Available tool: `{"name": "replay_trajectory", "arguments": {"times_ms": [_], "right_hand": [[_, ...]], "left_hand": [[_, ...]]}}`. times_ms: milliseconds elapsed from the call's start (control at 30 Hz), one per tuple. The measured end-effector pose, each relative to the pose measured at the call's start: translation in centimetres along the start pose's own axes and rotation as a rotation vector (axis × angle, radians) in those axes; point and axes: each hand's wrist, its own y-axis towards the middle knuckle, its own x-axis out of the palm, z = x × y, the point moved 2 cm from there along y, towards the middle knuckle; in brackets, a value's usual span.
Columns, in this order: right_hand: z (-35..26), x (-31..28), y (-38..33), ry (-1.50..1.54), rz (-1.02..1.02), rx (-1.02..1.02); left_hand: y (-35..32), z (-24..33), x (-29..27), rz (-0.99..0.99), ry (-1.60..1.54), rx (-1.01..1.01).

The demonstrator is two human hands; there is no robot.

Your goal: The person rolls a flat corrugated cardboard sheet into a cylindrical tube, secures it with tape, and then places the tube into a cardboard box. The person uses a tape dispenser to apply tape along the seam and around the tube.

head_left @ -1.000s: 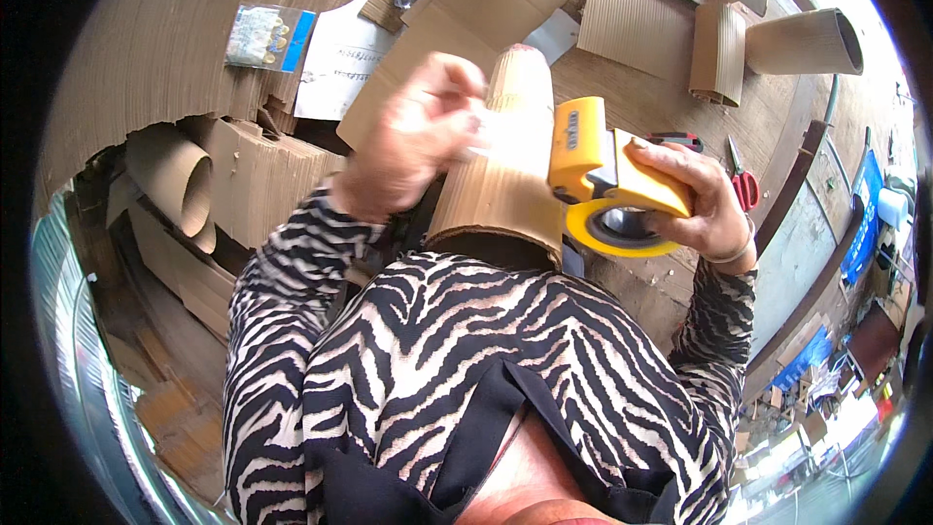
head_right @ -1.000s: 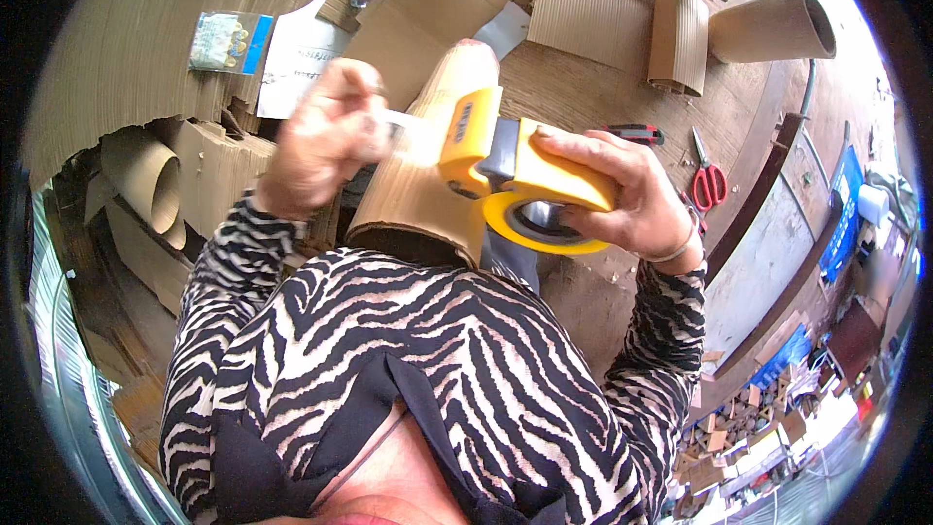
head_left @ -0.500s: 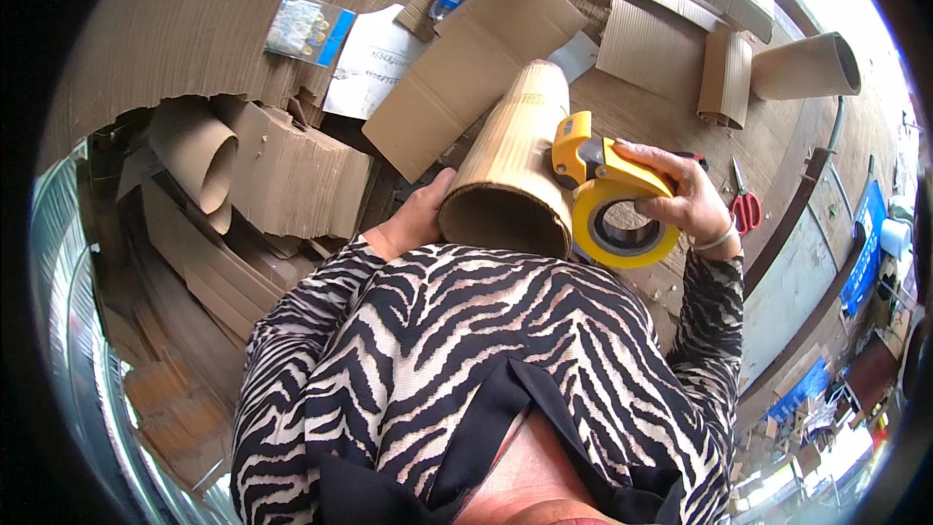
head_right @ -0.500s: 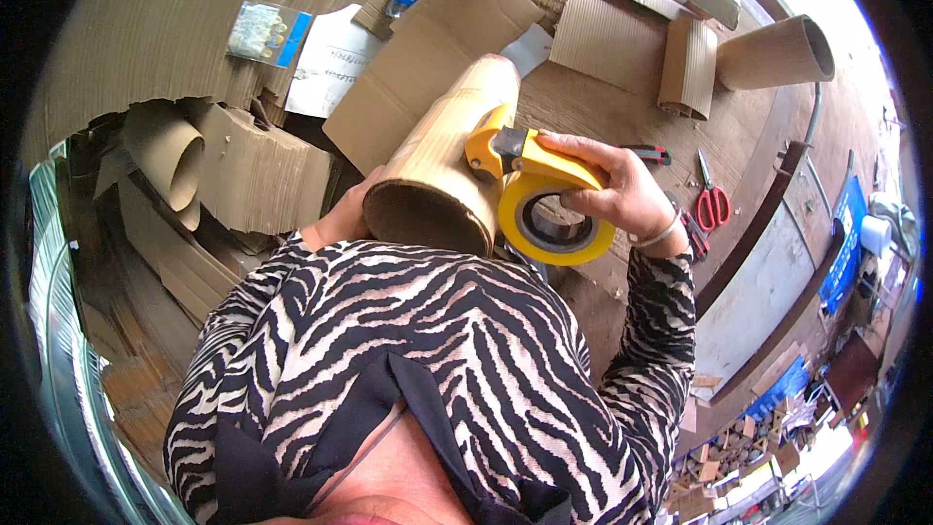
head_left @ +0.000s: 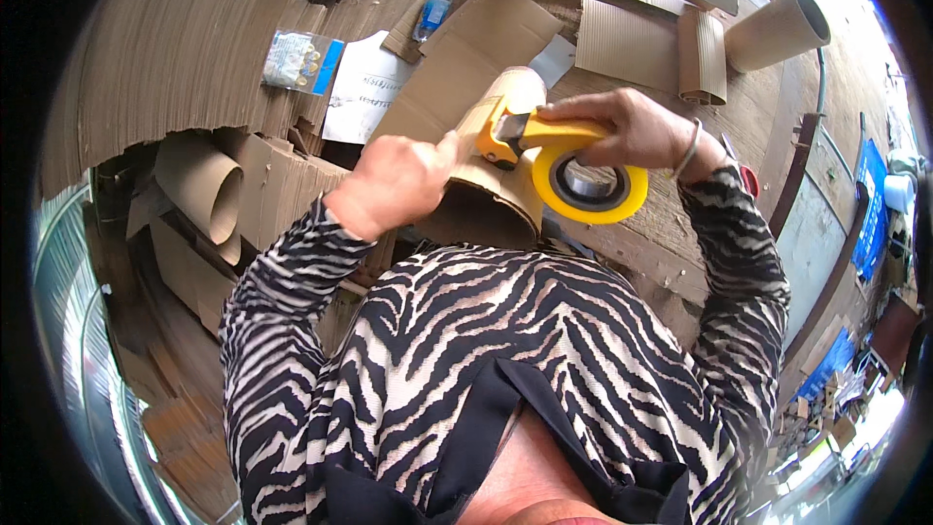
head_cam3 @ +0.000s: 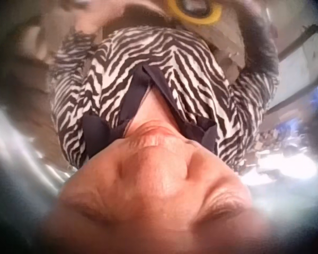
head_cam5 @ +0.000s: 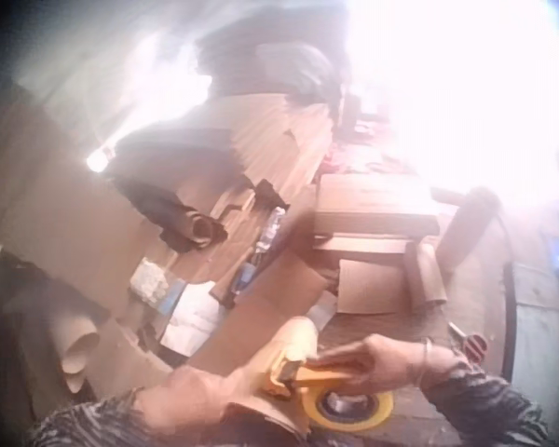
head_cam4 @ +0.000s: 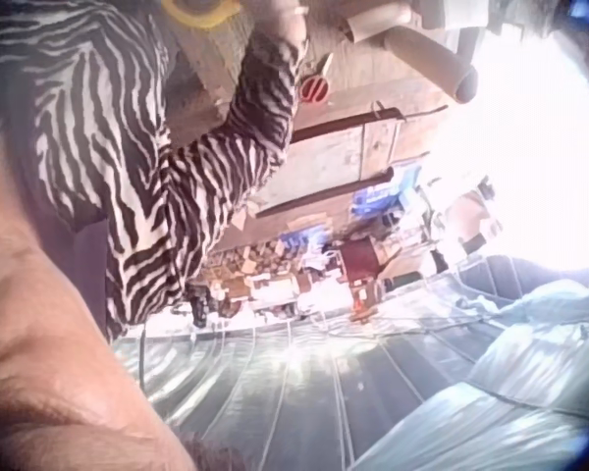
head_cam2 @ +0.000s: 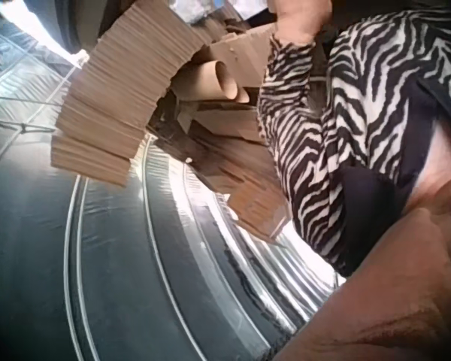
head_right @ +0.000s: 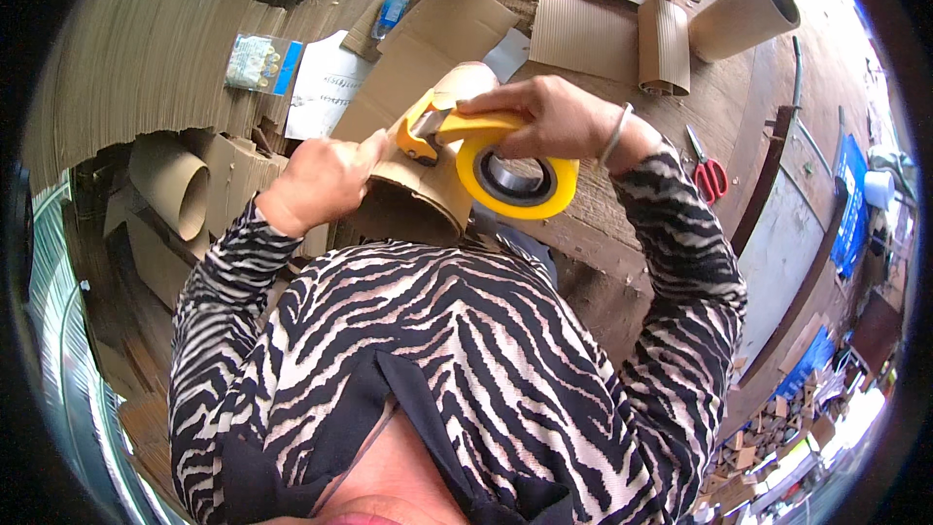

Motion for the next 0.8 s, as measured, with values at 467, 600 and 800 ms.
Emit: {"name": "replay_trajectory", "arguments": {"times_ms": [467, 600, 800], "right_hand": [[3.3, 0.1, 6.4, 0.043, -0.009, -0.108], [-0.4, 0.6, 9.4, -0.226, -0.152, -0.066], [2.5, 4.5, 3.5, -0.130, -0.129, -0.036]], "left_hand": [[-8.0, -0.4, 10.2, 0.042, -1.325, -0.748], [-7.0, -4.0, 7.2, 0.195, -0.730, -0.410], [-10.5, -2.4, 10.8, 0.369, -0.588, -0.329]]}}
